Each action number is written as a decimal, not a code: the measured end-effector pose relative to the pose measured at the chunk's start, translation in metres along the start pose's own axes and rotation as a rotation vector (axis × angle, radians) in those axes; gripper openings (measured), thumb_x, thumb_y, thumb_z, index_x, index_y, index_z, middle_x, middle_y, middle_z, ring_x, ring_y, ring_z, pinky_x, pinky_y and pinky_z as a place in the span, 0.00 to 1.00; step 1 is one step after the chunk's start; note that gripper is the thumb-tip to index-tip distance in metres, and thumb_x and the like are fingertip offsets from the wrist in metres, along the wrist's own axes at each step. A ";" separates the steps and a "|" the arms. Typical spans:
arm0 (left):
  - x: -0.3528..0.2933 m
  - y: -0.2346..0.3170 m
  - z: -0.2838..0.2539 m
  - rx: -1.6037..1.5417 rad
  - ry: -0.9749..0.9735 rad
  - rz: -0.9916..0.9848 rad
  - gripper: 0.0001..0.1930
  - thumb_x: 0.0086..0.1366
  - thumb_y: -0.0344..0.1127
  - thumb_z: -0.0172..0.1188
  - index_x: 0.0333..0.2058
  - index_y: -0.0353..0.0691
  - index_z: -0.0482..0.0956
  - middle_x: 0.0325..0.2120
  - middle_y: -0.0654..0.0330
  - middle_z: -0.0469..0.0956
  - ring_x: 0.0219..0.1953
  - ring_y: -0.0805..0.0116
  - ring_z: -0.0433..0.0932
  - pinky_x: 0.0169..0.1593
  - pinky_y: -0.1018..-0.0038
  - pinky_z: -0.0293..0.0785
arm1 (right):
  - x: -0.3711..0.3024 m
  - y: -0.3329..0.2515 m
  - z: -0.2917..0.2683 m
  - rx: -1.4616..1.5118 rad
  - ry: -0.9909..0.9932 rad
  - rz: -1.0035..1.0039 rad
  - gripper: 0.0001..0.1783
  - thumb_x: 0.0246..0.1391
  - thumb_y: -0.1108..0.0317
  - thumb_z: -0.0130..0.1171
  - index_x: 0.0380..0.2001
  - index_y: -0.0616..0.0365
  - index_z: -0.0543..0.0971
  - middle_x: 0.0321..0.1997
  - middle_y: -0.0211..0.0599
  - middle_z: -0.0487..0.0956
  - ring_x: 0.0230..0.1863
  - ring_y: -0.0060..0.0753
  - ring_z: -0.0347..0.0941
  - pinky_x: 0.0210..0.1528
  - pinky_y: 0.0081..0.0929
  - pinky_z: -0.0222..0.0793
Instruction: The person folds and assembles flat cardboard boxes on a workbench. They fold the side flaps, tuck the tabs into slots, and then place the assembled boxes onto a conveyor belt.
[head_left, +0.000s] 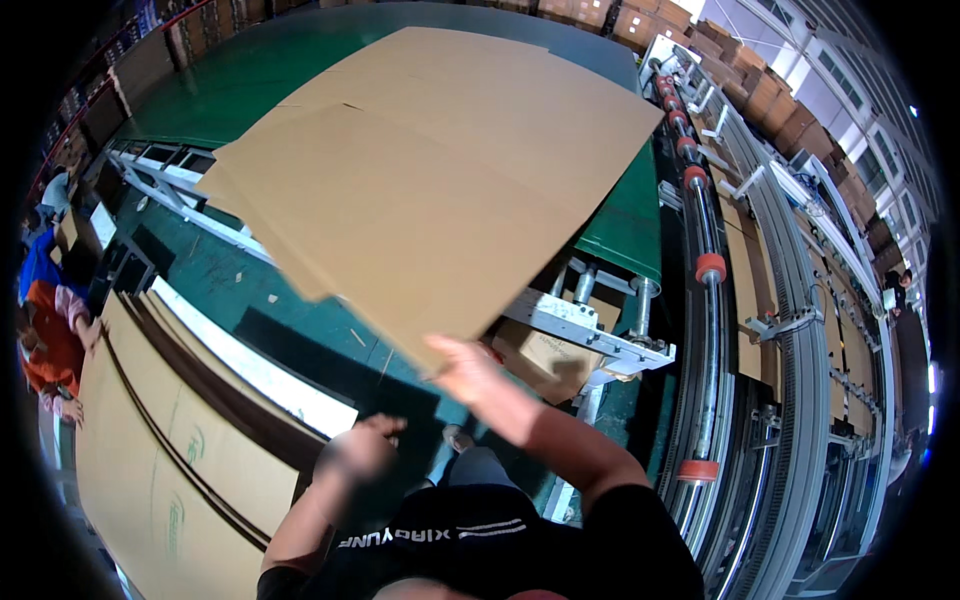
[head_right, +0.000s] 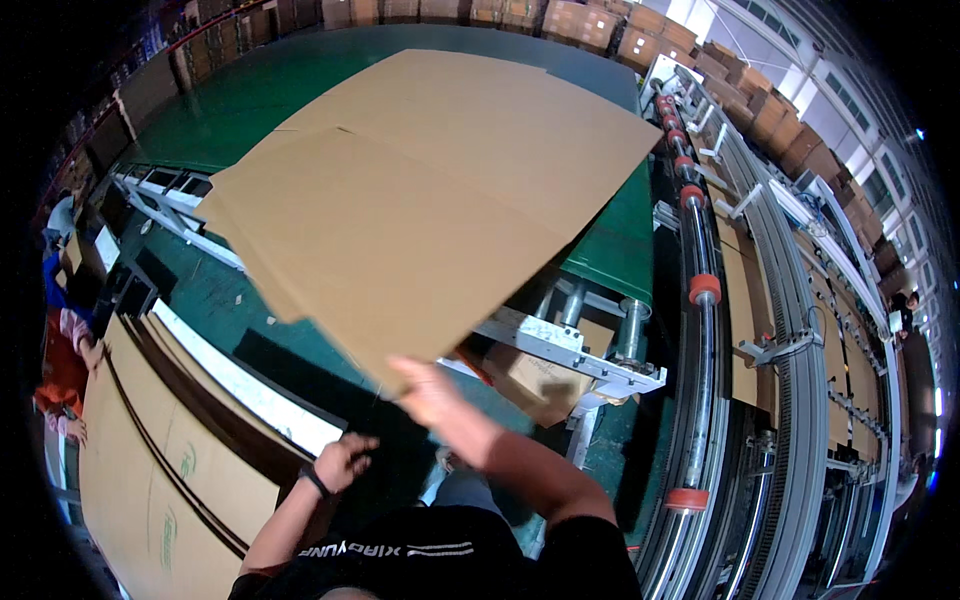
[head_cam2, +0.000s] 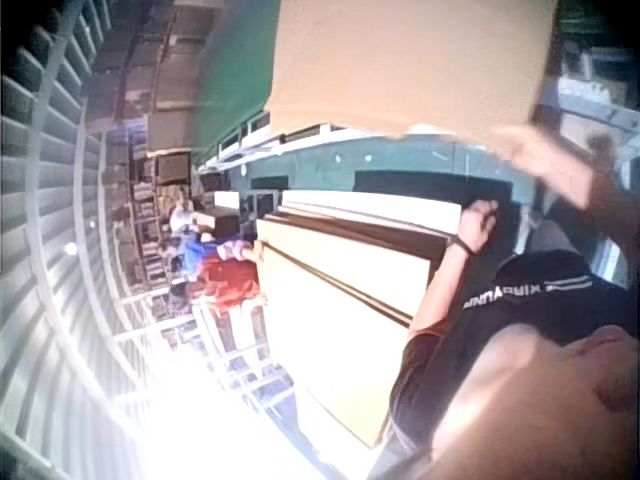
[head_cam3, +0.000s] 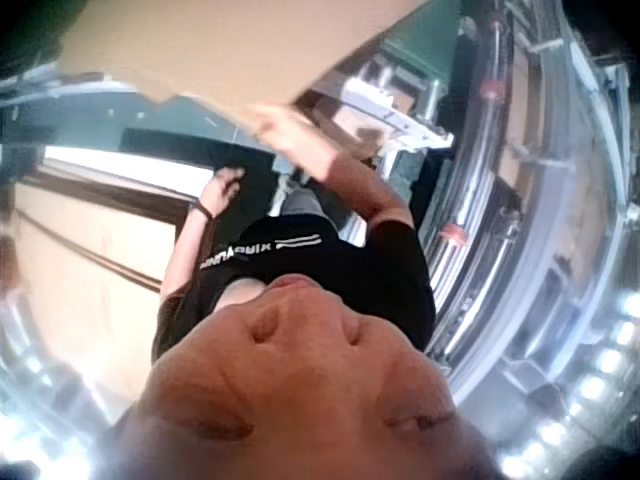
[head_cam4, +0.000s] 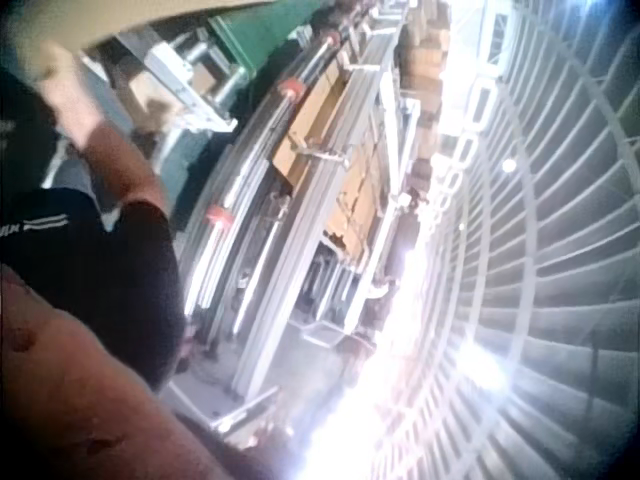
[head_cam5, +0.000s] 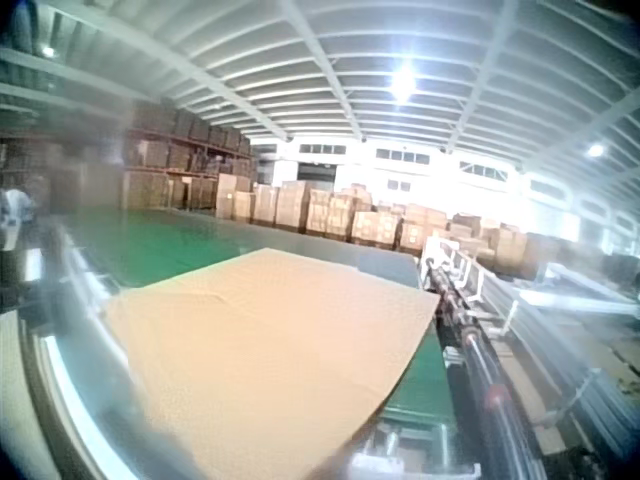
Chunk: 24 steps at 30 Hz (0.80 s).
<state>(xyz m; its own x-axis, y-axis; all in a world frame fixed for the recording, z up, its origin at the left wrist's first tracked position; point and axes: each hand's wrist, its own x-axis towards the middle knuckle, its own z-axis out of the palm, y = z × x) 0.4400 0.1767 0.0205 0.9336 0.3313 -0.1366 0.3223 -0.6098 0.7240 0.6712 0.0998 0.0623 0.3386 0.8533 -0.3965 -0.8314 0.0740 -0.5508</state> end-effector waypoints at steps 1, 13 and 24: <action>0.008 -0.024 0.003 -0.038 0.075 0.089 0.18 0.62 0.30 0.55 0.52 0.41 0.74 0.46 0.52 0.77 0.48 0.53 0.76 0.52 0.66 0.73 | -0.005 0.030 0.056 0.091 -0.072 0.114 0.16 0.53 0.68 0.63 0.45 0.55 0.75 0.43 0.34 0.78 0.42 0.35 0.75 0.40 0.39 0.72; 0.099 -0.038 0.015 -2.098 0.333 0.137 0.36 0.62 0.61 0.54 0.60 0.41 0.65 0.56 0.56 0.71 0.58 0.58 0.70 0.62 0.58 0.66 | -0.098 -0.170 0.324 0.046 -1.272 -0.288 0.27 0.61 0.54 0.52 0.54 0.61 0.59 0.51 0.47 0.68 0.51 0.41 0.66 0.50 0.34 0.64; 0.130 -0.081 -0.084 -1.351 0.850 -0.252 0.18 0.57 0.24 0.61 0.47 0.27 0.74 0.41 0.51 0.80 0.41 0.62 0.80 0.47 0.66 0.77 | 0.253 -0.143 -0.087 -1.922 0.223 -1.100 0.26 0.53 0.64 0.58 0.55 0.58 0.72 0.62 0.46 0.69 0.66 0.59 0.57 0.68 0.47 0.52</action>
<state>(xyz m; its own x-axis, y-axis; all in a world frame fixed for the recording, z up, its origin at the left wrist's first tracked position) 0.5222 0.3294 0.0006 0.3803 0.8827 -0.2760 -0.3496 0.4135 0.8407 0.9139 0.2607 -0.0229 0.3740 0.7782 0.5045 0.9155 -0.2226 -0.3352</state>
